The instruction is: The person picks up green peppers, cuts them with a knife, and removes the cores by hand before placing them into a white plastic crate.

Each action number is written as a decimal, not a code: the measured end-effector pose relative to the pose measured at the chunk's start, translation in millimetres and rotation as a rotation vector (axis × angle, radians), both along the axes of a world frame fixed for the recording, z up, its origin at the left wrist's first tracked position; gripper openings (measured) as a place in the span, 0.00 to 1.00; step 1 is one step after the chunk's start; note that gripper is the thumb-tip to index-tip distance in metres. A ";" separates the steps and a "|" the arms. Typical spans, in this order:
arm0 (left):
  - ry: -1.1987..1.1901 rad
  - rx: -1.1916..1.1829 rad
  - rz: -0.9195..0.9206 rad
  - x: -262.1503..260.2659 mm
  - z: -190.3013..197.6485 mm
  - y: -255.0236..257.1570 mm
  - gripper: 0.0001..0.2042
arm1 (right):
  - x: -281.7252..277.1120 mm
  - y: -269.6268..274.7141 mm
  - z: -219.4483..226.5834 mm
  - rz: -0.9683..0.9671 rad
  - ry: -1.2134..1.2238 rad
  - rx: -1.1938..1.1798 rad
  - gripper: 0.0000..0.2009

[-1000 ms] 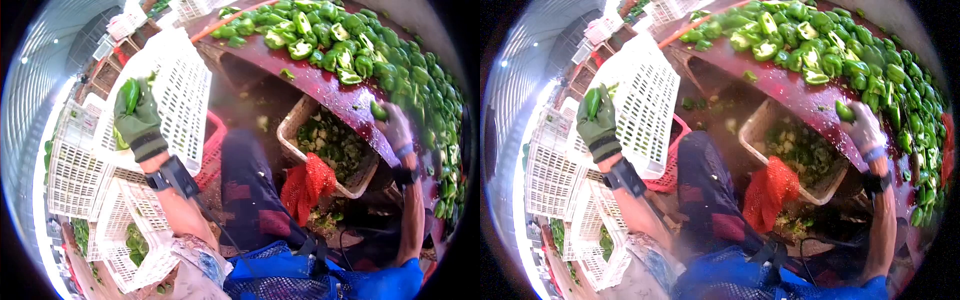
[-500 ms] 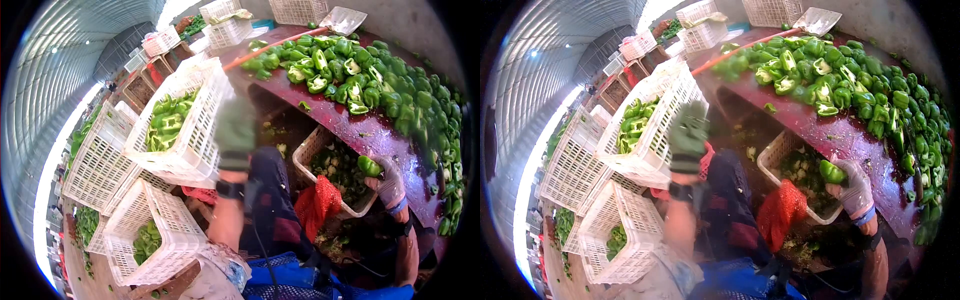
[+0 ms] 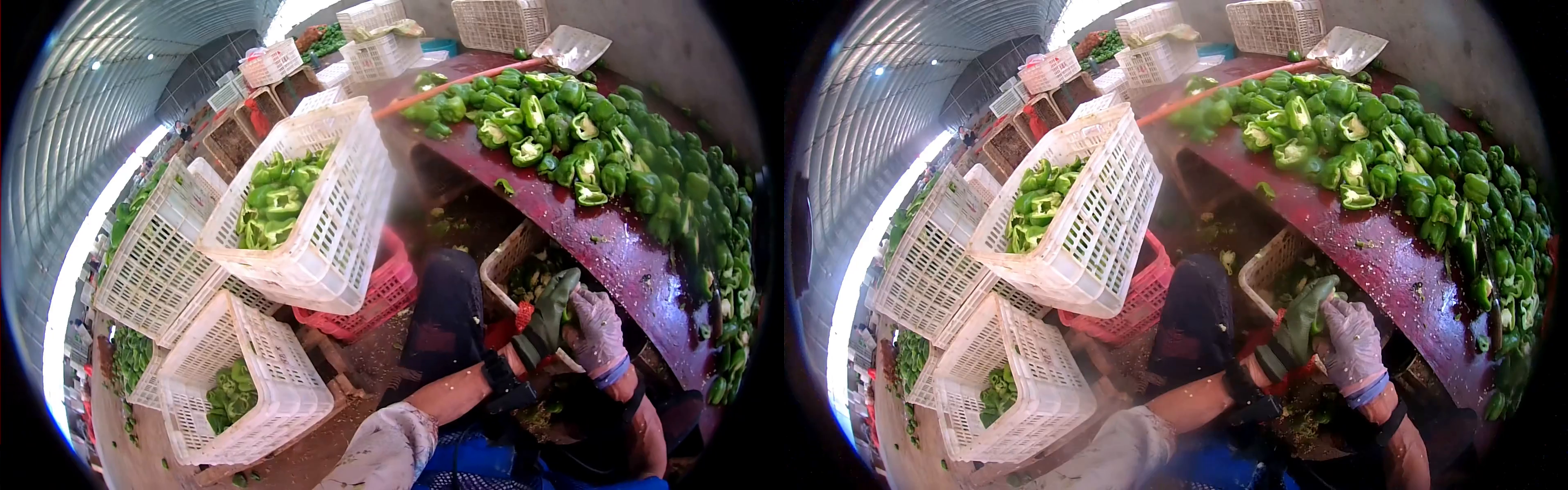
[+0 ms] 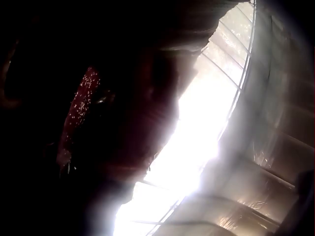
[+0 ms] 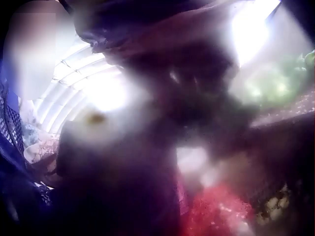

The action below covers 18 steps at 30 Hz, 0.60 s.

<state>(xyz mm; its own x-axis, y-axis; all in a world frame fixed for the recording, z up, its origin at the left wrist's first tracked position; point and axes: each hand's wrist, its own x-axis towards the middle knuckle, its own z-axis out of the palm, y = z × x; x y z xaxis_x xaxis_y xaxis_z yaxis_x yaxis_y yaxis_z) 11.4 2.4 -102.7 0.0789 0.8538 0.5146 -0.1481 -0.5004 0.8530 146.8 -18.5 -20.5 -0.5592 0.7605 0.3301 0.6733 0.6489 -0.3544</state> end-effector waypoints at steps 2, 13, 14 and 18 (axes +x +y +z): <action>0.152 0.073 0.159 0.6 -1.3 -0.8 0.24 | -3.1 -2.3 -3.5 -0.031 0.038 0.031 0.28; -0.510 -0.531 -0.190 15.6 9.3 -10.4 0.13 | -11.8 -16.8 -6.5 -0.244 0.173 -0.278 0.20; -0.564 -0.645 -0.285 13.8 10.5 -9.0 0.13 | -10.9 -16.4 -7.8 -0.240 0.202 -0.291 0.19; -0.360 -0.329 -0.261 13.1 22.5 -17.1 0.13 | -5.8 -18.9 2.2 -0.181 0.300 -0.385 0.18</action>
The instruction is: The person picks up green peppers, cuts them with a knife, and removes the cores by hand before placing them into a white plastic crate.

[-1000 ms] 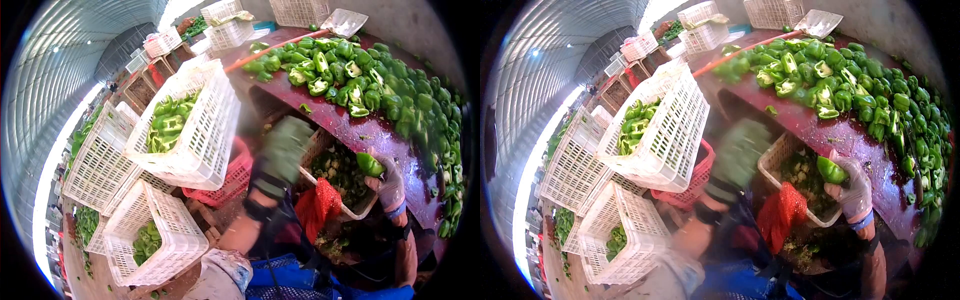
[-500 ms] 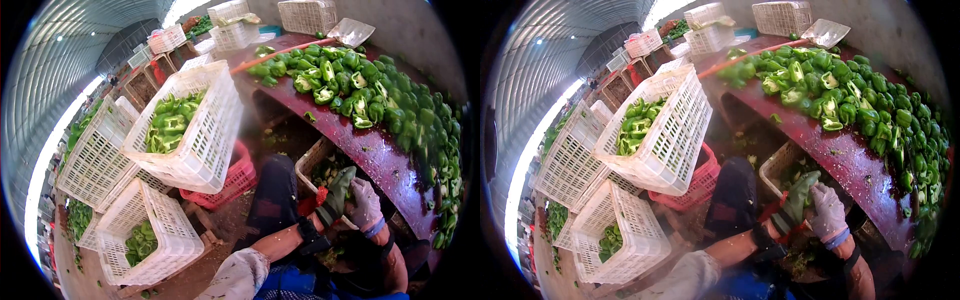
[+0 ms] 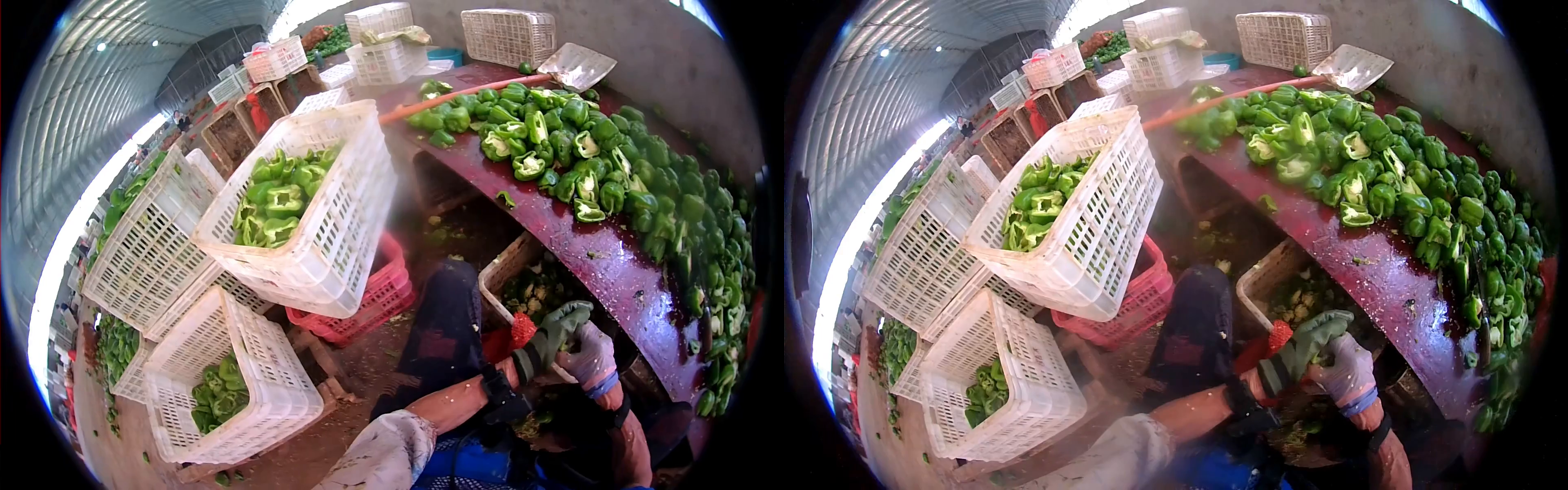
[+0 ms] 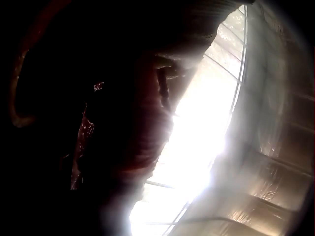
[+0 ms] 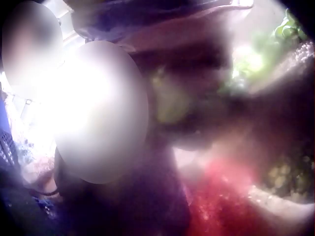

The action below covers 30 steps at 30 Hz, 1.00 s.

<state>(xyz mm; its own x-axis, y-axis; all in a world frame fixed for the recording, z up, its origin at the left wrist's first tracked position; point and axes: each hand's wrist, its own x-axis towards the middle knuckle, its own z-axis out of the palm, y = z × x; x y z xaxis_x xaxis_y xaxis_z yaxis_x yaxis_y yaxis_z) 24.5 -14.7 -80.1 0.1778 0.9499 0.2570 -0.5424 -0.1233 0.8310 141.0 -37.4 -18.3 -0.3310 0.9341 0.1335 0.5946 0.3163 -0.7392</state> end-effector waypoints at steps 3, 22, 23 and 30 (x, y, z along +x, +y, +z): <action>-0.020 0.234 0.055 1.9 -7.9 8.2 0.12 | 9.1 2.6 -0.1 0.133 -0.053 0.110 0.16; -0.293 -0.377 -0.172 3.4 -52.0 22.1 0.08 | 13.6 10.4 -0.8 0.368 -0.288 0.099 0.17; -0.287 -0.423 -0.160 4.3 -52.8 20.4 0.08 | 14.6 10.0 -8.6 0.342 -0.286 0.054 0.17; 0.118 0.064 0.007 -15.8 -38.7 -5.1 0.12 | -20.0 -22.2 5.8 0.226 -0.228 0.063 0.17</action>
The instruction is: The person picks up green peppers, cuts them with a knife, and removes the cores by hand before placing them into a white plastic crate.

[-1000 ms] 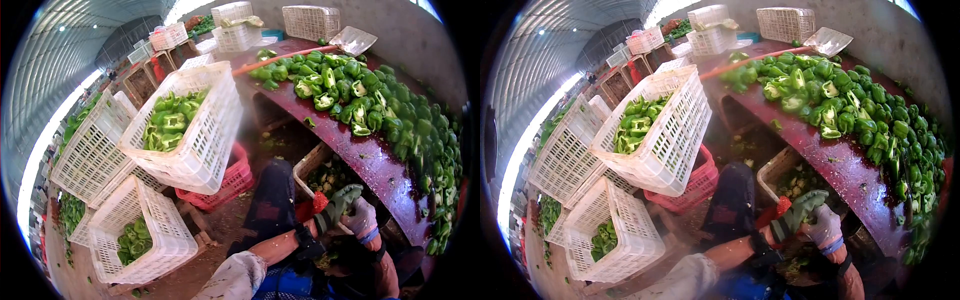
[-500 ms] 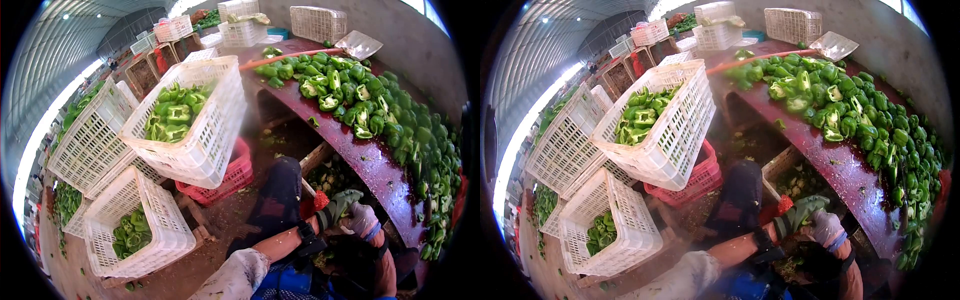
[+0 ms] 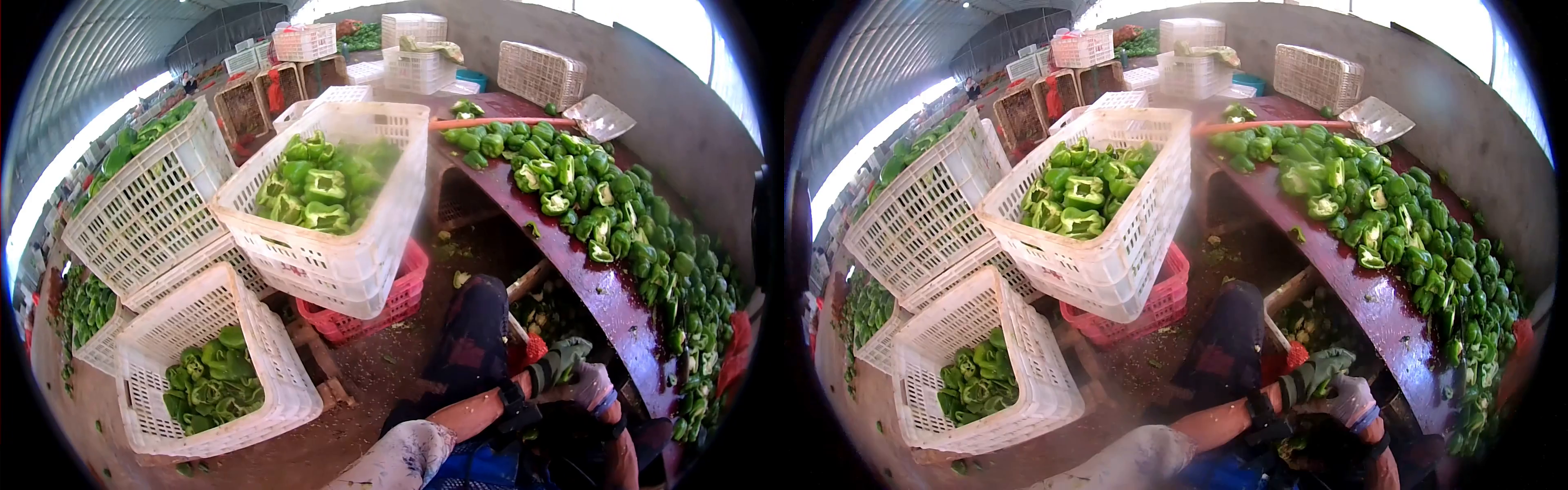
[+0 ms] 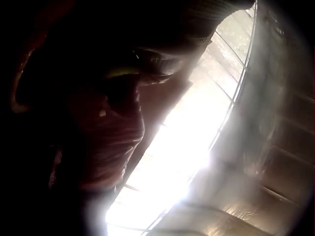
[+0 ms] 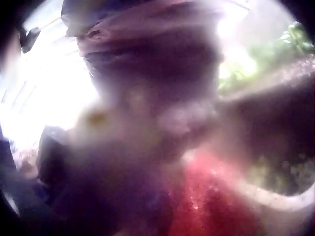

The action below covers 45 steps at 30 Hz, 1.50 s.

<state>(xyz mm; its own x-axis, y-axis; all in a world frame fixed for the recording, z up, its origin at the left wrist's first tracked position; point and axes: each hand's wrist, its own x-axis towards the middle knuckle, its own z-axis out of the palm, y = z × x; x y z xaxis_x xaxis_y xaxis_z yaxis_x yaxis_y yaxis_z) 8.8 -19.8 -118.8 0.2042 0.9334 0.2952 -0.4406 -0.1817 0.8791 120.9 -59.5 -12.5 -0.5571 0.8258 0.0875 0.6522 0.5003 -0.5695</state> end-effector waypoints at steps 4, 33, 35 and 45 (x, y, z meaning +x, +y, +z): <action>0.210 0.642 0.130 -30.3 14.3 3.2 0.26 | -4.3 -1.6 24.2 -0.142 0.104 -0.258 0.17; 0.483 0.553 0.000 -17.7 -20.0 16.0 0.13 | 12.8 7.6 -18.0 0.173 -0.126 -0.111 0.11; 0.442 0.428 -0.071 -14.9 -28.9 17.9 0.14 | 10.5 6.7 -23.6 0.139 -0.007 -0.172 0.11; 0.543 0.858 0.349 14.5 -81.9 58.9 0.14 | 26.6 19.0 -57.0 -0.090 0.290 -0.142 0.18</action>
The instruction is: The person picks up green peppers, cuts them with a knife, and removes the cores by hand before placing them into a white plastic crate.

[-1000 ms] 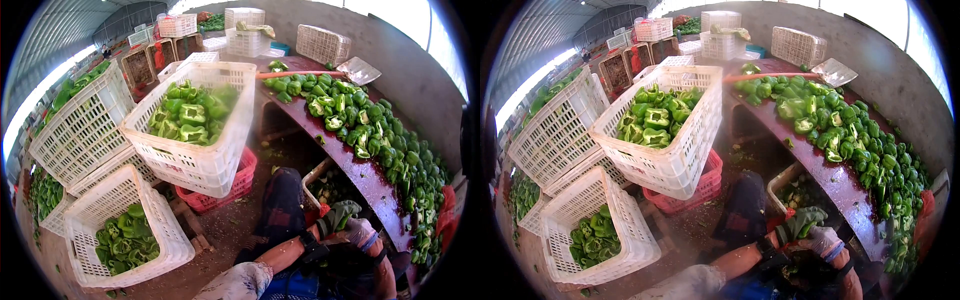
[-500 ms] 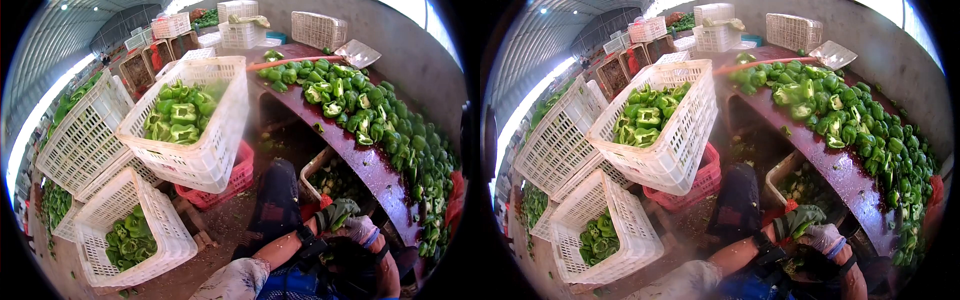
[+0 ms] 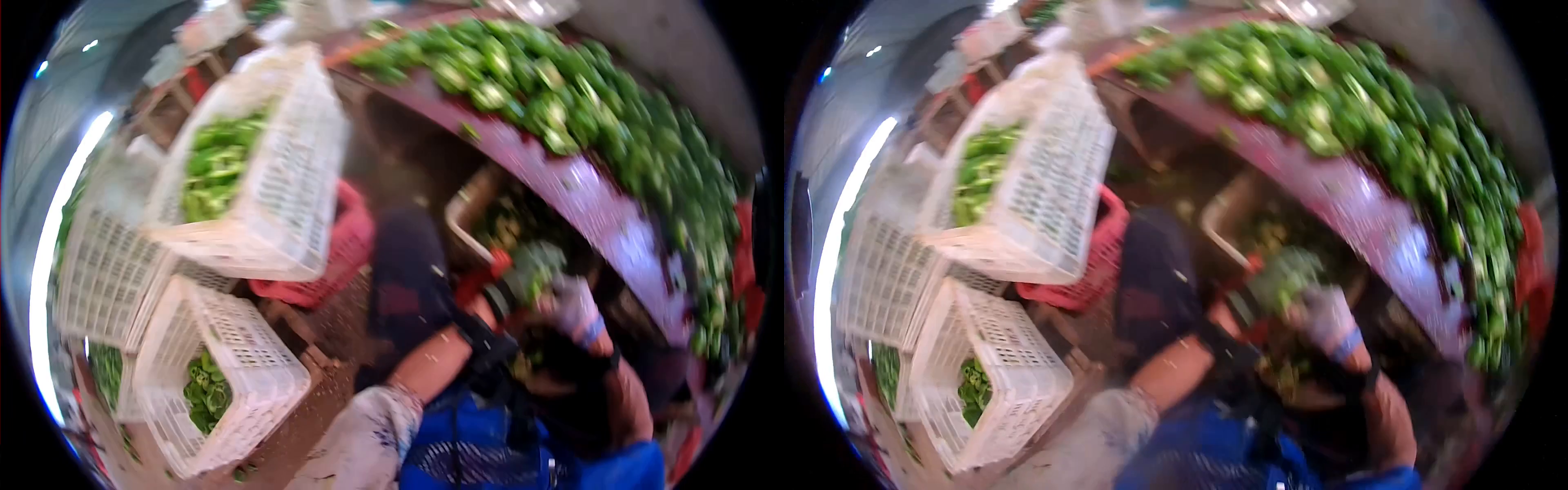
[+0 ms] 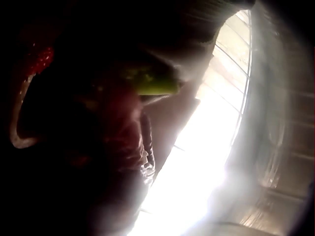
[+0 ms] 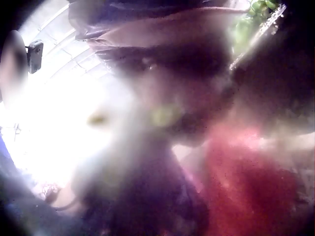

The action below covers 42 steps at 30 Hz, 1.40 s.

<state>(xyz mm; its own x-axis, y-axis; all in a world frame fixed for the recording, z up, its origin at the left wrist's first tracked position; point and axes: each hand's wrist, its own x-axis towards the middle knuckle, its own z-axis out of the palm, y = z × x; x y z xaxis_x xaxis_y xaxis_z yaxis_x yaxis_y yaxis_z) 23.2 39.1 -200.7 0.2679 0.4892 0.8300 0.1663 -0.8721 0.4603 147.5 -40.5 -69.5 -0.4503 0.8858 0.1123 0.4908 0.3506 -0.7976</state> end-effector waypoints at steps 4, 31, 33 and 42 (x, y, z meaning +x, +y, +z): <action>-0.688 -1.145 -0.422 -25.3 75.4 -17.5 0.14 | -3.8 5.3 40.2 -0.551 0.409 -0.262 0.08; -1.019 -1.560 -0.767 -27.5 125.0 -48.2 0.20 | 10.0 14.5 45.9 -0.300 -0.056 0.359 0.06; -1.129 -1.420 -0.645 -39.3 171.5 -54.8 0.20 | 26.9 19.9 60.9 -0.361 -0.008 0.391 0.04; -1.382 -0.372 -0.092 -380.7 266.3 -23.6 0.37 | 118.7 46.6 41.9 -0.569 -0.523 0.320 0.09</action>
<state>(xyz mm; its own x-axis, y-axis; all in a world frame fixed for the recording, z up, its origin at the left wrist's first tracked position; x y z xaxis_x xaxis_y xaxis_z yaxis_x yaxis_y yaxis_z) -357.5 15.5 65.7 -0.5916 0.7574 0.2761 -0.6439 -0.6500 0.4035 266.2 6.0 -27.5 -0.0082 0.9545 0.2982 0.9406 0.1086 -0.3218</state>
